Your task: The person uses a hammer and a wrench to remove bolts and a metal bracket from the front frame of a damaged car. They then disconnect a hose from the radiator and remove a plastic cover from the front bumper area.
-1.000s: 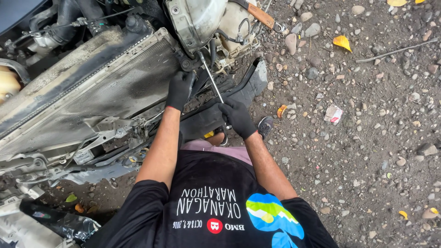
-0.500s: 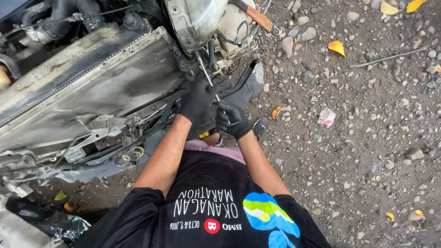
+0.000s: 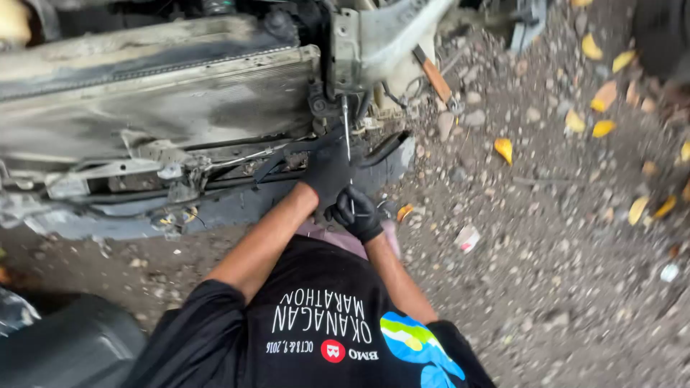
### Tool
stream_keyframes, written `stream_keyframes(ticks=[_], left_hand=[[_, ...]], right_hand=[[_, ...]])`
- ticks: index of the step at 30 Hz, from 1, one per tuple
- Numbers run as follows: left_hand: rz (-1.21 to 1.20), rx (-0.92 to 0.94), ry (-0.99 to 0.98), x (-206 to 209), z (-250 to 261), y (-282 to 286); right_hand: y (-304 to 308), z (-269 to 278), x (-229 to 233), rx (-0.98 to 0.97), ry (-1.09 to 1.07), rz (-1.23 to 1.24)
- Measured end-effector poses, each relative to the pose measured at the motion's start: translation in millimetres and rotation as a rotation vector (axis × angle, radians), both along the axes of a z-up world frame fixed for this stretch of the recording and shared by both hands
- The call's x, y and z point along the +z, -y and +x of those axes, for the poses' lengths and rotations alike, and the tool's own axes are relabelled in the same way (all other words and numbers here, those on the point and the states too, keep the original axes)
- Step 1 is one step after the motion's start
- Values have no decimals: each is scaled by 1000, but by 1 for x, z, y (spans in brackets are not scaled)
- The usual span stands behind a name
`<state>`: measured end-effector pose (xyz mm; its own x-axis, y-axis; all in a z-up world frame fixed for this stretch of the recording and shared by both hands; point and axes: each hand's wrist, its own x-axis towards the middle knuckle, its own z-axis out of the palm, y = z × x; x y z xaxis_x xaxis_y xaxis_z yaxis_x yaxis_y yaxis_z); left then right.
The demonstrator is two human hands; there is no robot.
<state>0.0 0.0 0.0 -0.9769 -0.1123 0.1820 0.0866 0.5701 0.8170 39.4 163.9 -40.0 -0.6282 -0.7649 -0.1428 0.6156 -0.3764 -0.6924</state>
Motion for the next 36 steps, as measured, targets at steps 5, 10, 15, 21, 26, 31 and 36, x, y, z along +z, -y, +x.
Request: stream_keyframes(ticks=[5,10,15,21,26,31,36], left_hand=[[-330,-96,-67,118,38,-58],[-585,-232,138,45,39,-106],[-770,-14,207,81,43,-109],[-688,-6,331,92,35,-118],[-755,-80,278,64,40,-114],[-669,-148,258,68,57,-95],[71,110,134,80,95,-57]], right_hand=[[22,-6,31,-124,-1390,1133],[43,-17,110,125,-1225,2004],[27,-7,89,174,-1525,1823],[13,-16,94,145,-1607,1513],[18,-19,86,37,-1543,1485],[3,-33,-2,240,-1226,1312],[-37,-22,-37,554,-692,1030]])
